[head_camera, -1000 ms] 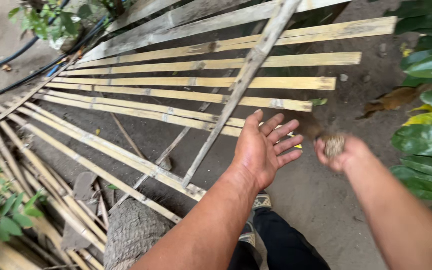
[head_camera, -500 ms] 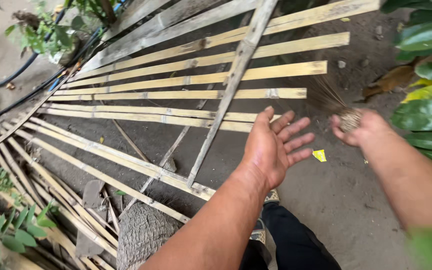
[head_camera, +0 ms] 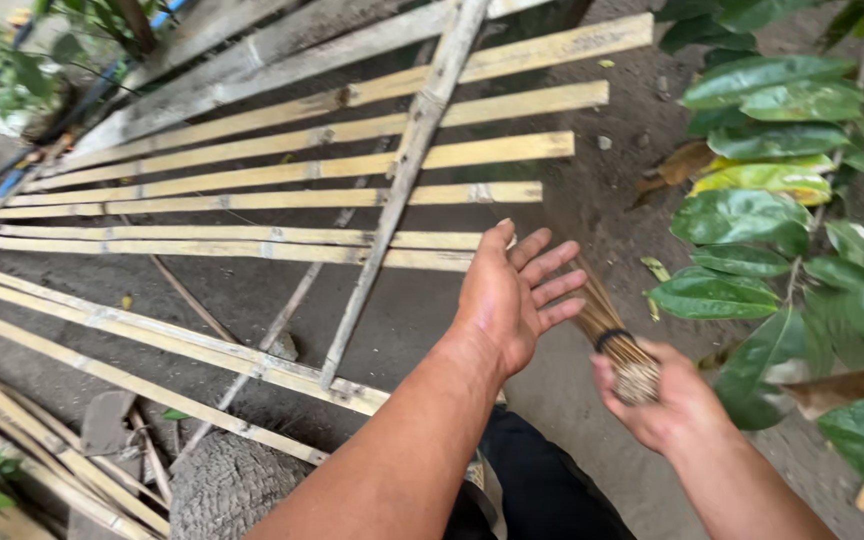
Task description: The person sweeps dried leaves and debris across a dirt ground using a handheld bundle of sticks, moving the leaves into a pile.
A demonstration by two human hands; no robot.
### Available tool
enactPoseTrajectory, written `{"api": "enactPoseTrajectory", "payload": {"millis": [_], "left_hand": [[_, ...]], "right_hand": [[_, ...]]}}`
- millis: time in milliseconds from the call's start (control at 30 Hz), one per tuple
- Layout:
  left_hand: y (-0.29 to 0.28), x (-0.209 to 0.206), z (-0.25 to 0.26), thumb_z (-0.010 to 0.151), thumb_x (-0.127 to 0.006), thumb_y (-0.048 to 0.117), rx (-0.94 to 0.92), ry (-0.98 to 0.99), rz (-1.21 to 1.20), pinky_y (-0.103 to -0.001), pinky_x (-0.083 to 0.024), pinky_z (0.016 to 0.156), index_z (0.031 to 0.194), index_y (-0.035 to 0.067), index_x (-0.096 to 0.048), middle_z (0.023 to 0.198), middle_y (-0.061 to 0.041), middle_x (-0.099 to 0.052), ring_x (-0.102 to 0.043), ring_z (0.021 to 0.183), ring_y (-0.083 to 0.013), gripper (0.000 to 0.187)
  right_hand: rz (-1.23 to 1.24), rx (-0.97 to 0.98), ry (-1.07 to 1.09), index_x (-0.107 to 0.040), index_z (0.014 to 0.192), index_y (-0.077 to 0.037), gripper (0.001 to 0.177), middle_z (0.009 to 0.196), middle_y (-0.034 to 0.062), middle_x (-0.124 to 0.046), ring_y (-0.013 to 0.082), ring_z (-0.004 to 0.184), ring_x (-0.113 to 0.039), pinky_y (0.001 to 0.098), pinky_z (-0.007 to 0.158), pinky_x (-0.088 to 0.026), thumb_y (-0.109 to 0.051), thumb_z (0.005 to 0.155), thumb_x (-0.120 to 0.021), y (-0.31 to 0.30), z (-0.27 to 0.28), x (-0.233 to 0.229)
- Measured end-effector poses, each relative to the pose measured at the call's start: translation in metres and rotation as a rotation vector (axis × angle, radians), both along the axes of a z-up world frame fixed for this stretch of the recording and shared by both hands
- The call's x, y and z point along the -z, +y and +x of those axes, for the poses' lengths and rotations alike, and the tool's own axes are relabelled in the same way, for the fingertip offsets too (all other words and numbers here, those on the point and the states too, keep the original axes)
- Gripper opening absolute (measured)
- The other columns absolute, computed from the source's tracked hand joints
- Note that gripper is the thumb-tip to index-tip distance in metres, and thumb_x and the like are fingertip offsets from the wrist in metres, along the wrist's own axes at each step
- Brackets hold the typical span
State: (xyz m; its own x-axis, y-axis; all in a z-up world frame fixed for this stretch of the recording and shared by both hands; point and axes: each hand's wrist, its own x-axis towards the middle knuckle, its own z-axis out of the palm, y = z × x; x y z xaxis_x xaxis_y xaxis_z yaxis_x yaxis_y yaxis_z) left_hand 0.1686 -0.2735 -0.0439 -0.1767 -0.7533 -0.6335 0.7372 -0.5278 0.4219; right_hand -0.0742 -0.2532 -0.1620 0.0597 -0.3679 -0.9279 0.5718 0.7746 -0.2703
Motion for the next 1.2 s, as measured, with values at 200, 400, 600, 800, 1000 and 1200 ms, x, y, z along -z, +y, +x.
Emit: {"api": "enactPoseTrajectory", "payload": {"millis": [200, 400, 600, 800, 1000, 1200], "left_hand": [[0.037, 0.002, -0.001, 0.099, -0.023, 0.056, 0.017, 0.023, 0.012, -0.044, -0.048, 0.102, 0.160, 0.010, -0.029, 0.150, -0.012, -0.057, -0.058, 0.129, -0.0321, 0.076], [0.081, 0.001, -0.001, 0.099, -0.025, 0.057, -0.001, 0.040, 0.011, -0.046, -0.047, 0.101, 0.159, 0.010, -0.033, 0.150, -0.012, -0.058, -0.059, 0.127, -0.0322, 0.076], [0.114, 0.004, -0.025, 0.098, -0.025, 0.057, 0.102, 0.030, 0.052, -0.046, -0.047, 0.104, 0.159, 0.010, -0.032, 0.152, -0.013, -0.056, -0.058, 0.129, -0.0332, 0.077], [0.149, -0.003, -0.033, 0.099, -0.022, 0.058, 0.172, 0.044, 0.071, -0.047, -0.045, 0.107, 0.160, 0.009, -0.031, 0.154, -0.013, -0.054, -0.056, 0.133, -0.0343, 0.078], [0.166, -0.005, -0.057, 0.099, -0.022, 0.060, 0.172, 0.087, 0.108, -0.050, -0.043, 0.110, 0.160, 0.010, -0.030, 0.154, -0.014, -0.052, -0.054, 0.136, -0.0366, 0.079], [0.177, -0.002, -0.078, 0.098, -0.023, 0.060, 0.233, 0.071, 0.099, -0.050, -0.042, 0.109, 0.159, 0.010, -0.032, 0.152, -0.014, -0.056, -0.055, 0.134, -0.0362, 0.079]], "right_hand": [[0.056, 0.028, 0.345, -0.055, 0.119, -0.015, 0.024, 0.100, 0.0158, -0.064, 0.0250, 0.075, -0.062, 0.0370, 0.062, -0.054, -0.023, 0.104, -0.038, 0.054, -0.068, 0.048], [0.147, -0.253, -0.067, -0.060, 0.100, -0.005, 0.029, 0.083, 0.0173, -0.070, 0.0344, 0.078, -0.068, 0.0542, 0.068, -0.061, -0.030, 0.085, -0.061, 0.179, 0.020, -0.021], [0.283, -0.151, -0.157, -0.065, 0.106, 0.000, 0.035, 0.081, 0.0176, -0.071, 0.0291, 0.067, -0.066, 0.0401, 0.055, -0.055, -0.031, 0.092, -0.062, 0.204, 0.015, 0.004], [0.253, 0.017, 0.010, -0.061, 0.106, -0.004, 0.031, 0.079, 0.0148, -0.068, 0.0256, 0.064, -0.064, 0.0370, 0.054, -0.053, -0.032, 0.096, -0.052, 0.238, -0.076, 0.044], [0.131, 0.030, 0.100, -0.058, 0.100, -0.010, 0.022, 0.080, 0.0140, -0.064, 0.0278, 0.063, -0.062, 0.0412, 0.056, -0.052, -0.031, 0.094, -0.060, 0.261, -0.032, -0.030], [0.119, -0.072, -0.067, -0.066, 0.104, -0.005, 0.032, 0.085, 0.0119, -0.070, 0.0227, 0.064, -0.066, 0.0361, 0.054, -0.053, -0.033, 0.092, -0.060, 0.260, -0.009, -0.050]]}}
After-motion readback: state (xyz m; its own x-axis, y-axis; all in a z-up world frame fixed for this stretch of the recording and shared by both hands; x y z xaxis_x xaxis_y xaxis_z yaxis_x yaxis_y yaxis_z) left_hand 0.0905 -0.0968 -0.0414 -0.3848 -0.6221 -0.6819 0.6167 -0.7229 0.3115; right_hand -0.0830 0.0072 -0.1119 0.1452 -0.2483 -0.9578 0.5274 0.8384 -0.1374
